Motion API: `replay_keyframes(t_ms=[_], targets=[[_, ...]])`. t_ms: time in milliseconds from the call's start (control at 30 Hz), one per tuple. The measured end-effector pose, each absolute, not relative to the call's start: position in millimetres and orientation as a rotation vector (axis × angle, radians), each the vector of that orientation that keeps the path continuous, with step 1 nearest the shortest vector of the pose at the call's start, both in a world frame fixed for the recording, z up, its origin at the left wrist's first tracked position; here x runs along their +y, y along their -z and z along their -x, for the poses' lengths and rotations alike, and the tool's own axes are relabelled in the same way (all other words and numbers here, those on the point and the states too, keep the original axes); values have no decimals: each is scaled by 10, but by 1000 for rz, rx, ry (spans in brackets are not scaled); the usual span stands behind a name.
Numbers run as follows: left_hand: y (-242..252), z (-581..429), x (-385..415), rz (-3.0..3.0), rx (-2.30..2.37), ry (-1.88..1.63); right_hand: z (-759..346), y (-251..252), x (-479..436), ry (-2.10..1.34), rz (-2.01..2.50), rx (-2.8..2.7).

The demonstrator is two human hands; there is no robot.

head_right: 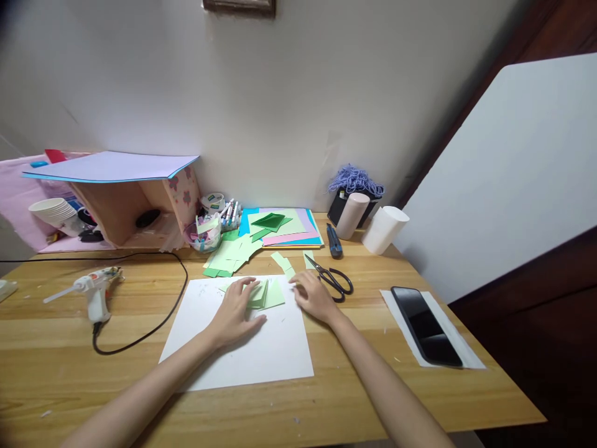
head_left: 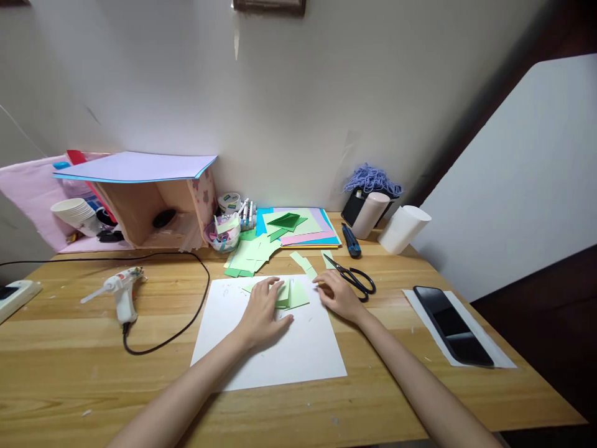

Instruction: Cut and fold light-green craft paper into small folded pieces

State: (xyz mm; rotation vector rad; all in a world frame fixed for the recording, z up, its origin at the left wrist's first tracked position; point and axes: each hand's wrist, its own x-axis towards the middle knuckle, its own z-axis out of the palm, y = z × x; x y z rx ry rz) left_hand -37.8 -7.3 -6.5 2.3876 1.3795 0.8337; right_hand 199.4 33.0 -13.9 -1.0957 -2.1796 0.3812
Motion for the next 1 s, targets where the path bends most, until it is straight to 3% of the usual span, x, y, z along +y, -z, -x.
replay_keyframes(t_ms=[200, 600, 1000], targets=[[150, 379, -21, -2400, 1383, -800, -1783, 111, 258, -518, 908, -2327], [175, 413, 3, -2072, 1512, -945, -1861, 261, 231, -256, 1049, -1953], [117, 405, -24, -1987, 1318, -895, -1570, 238, 311, -85, 686, -2454]])
